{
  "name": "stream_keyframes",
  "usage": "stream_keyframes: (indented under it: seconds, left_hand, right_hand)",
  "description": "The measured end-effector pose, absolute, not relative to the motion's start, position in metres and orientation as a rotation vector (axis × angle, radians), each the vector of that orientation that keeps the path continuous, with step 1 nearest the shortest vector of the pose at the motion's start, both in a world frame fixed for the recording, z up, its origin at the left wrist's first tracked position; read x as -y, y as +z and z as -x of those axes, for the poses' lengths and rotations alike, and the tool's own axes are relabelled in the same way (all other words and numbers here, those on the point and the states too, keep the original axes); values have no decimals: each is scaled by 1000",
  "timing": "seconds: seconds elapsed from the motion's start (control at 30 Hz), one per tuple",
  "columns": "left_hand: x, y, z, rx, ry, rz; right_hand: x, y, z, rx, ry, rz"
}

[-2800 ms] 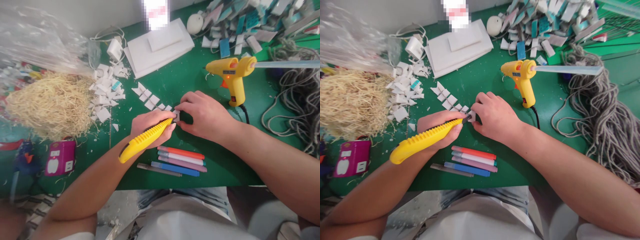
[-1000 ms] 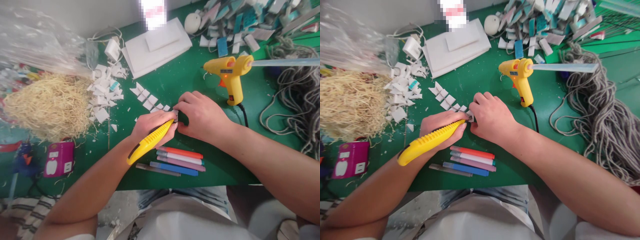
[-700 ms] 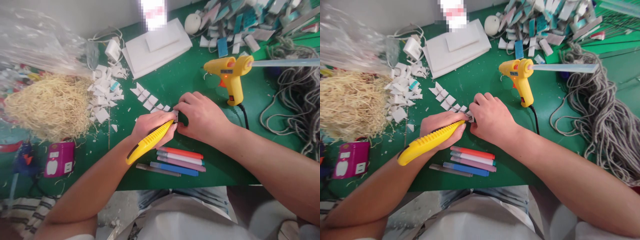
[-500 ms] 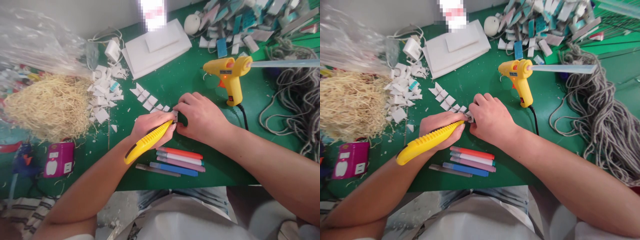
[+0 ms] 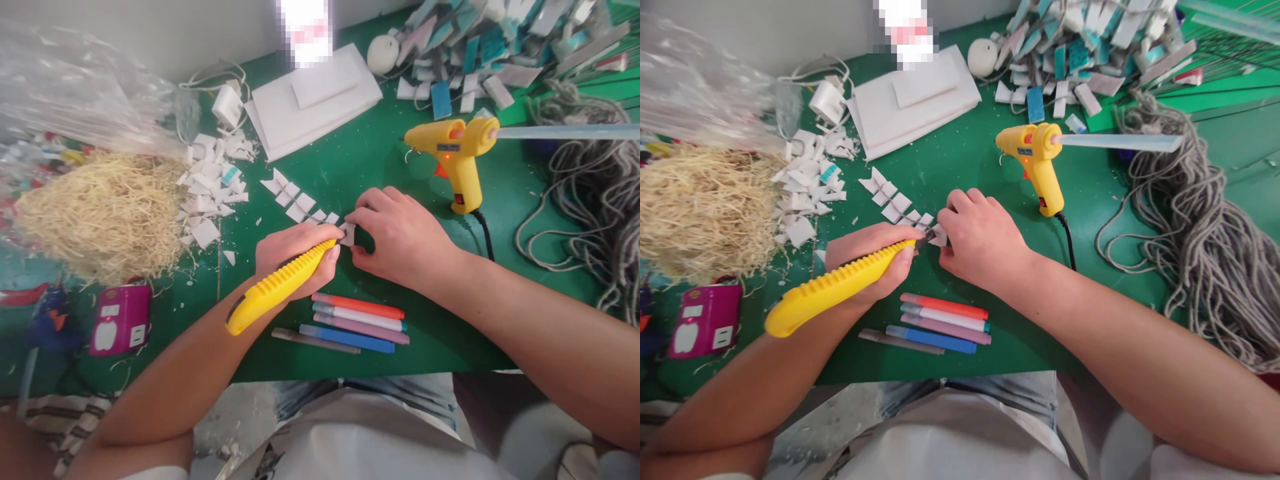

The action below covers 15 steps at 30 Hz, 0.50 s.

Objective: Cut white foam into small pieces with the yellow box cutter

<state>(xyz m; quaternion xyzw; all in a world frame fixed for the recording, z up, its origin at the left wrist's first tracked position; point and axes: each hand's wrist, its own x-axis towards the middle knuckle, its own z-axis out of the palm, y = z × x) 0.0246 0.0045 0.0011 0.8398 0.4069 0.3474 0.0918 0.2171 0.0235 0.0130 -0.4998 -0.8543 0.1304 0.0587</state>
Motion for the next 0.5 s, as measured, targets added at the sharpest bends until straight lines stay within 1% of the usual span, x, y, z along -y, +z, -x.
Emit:
stream_keyframes:
  seconds: [0.23,0.5]
  left_hand:
    - [-5,-1,-25,-1220,943,-2548]
    - [-7,-5,-27,-1127,1035,-2554]
  right_hand:
    - [-23,13,-218,2569,385,1493]
    - [-22,11,-219,2558,363,1463]
